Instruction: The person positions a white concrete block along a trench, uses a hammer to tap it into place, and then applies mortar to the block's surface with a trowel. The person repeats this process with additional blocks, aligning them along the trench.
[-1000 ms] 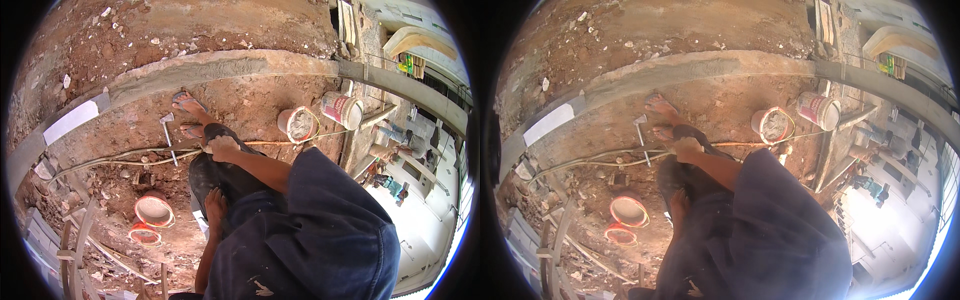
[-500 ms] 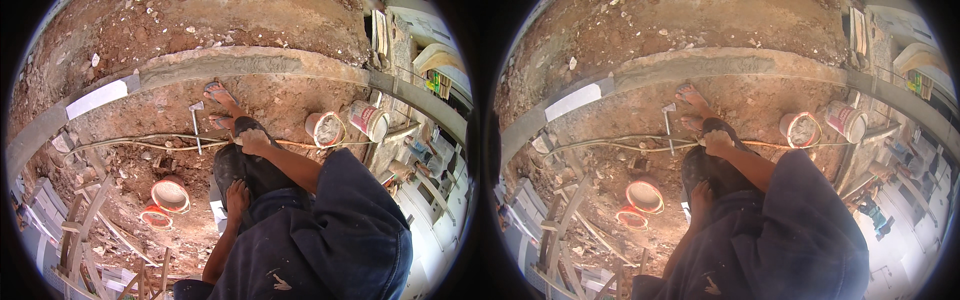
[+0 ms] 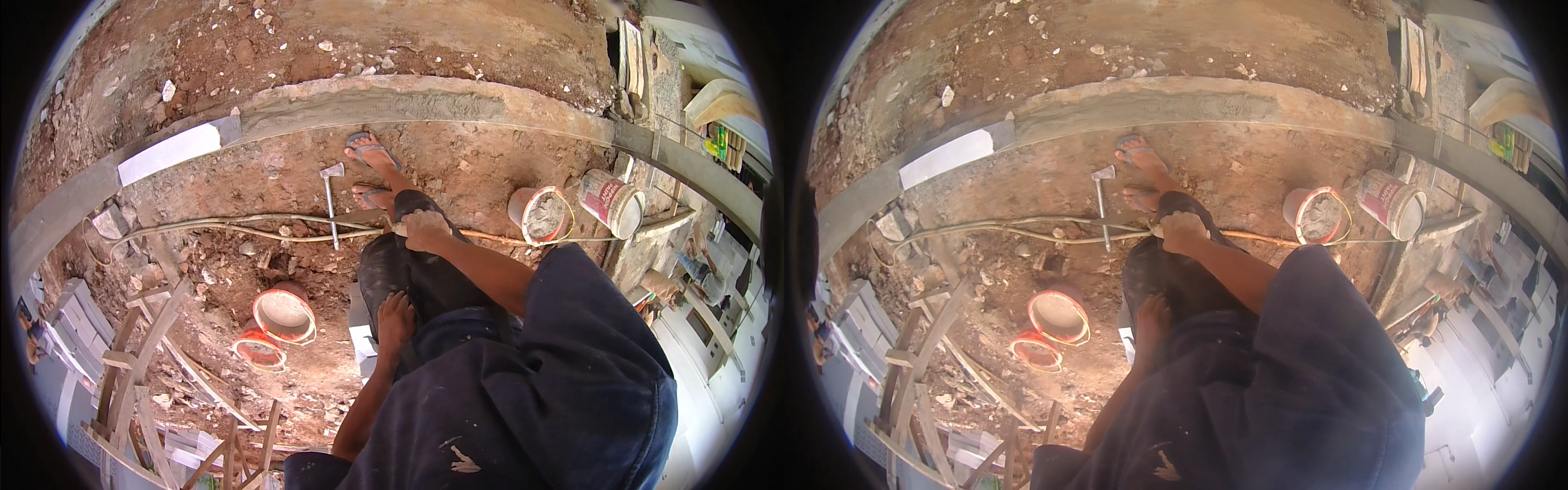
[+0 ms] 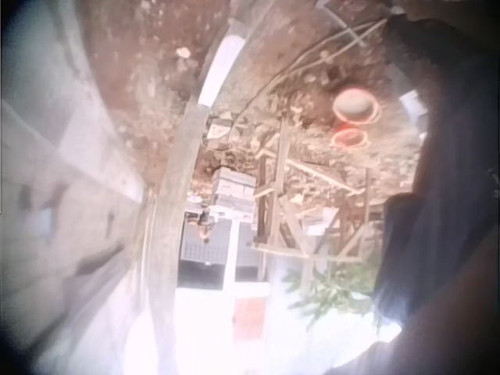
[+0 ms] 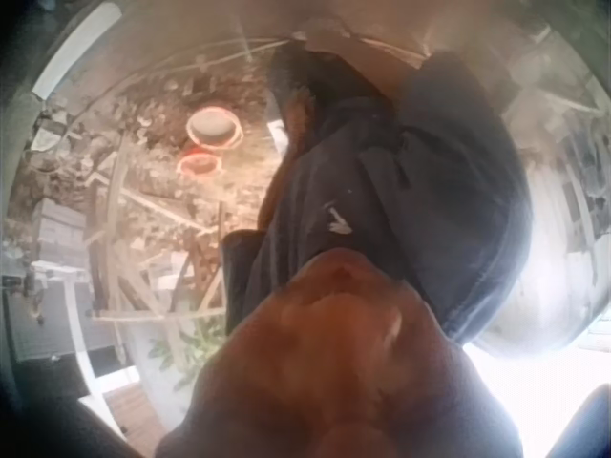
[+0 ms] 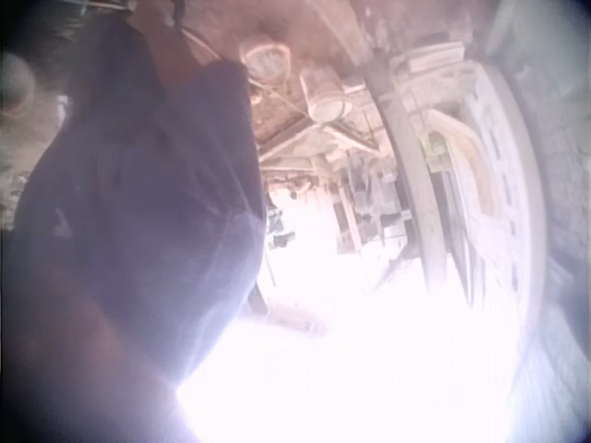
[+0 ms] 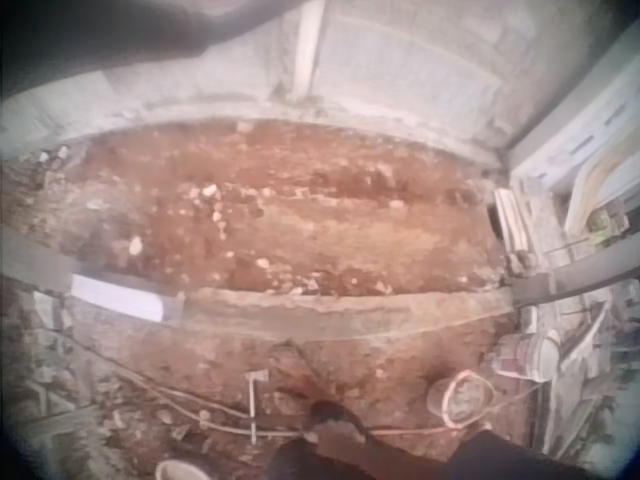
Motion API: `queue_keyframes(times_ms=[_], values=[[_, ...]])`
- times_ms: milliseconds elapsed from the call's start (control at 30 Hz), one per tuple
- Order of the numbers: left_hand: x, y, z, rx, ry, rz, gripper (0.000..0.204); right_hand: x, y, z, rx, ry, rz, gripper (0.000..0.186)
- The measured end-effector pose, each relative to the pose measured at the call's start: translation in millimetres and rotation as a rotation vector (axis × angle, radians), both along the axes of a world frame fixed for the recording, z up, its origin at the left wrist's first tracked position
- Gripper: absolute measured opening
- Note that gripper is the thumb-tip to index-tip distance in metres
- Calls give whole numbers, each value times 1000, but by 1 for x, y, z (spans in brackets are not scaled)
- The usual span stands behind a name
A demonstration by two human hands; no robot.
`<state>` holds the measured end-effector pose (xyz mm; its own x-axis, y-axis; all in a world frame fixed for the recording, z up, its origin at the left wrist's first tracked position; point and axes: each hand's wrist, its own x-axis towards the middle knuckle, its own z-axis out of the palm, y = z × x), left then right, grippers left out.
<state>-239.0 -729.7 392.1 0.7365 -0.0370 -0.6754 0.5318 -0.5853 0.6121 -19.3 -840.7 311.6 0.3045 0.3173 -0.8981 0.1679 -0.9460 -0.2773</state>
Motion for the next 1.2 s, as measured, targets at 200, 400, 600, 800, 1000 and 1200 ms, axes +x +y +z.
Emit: queue_keyframes(times_ms=[200, 400, 600, 800, 1000, 1200], values=[[-17, -4, -18, 29, -57, -35, 35, -1, 4, -4, -36, 8, 17, 47], [-16, -6, -15, 45, -62, -100, 34, 1, 2, 3, -16, -19, -8, 39], [-11, -3, -11, 25, -10, -40, 34, -4, 5, -3, -5, -60, 0, 38], [-19, -4, -15, 18, -39, -139, 35, -2, 1, -4, -14, -9, -2, 40], [-8, -1, -10, -32, 70, -66, 39, -16, -6, -25, 15, -61, -27, 37], [1, 4, -2, -35, 42, -134, 39, 1, 4, -4, 1, -2, -56, 38]])
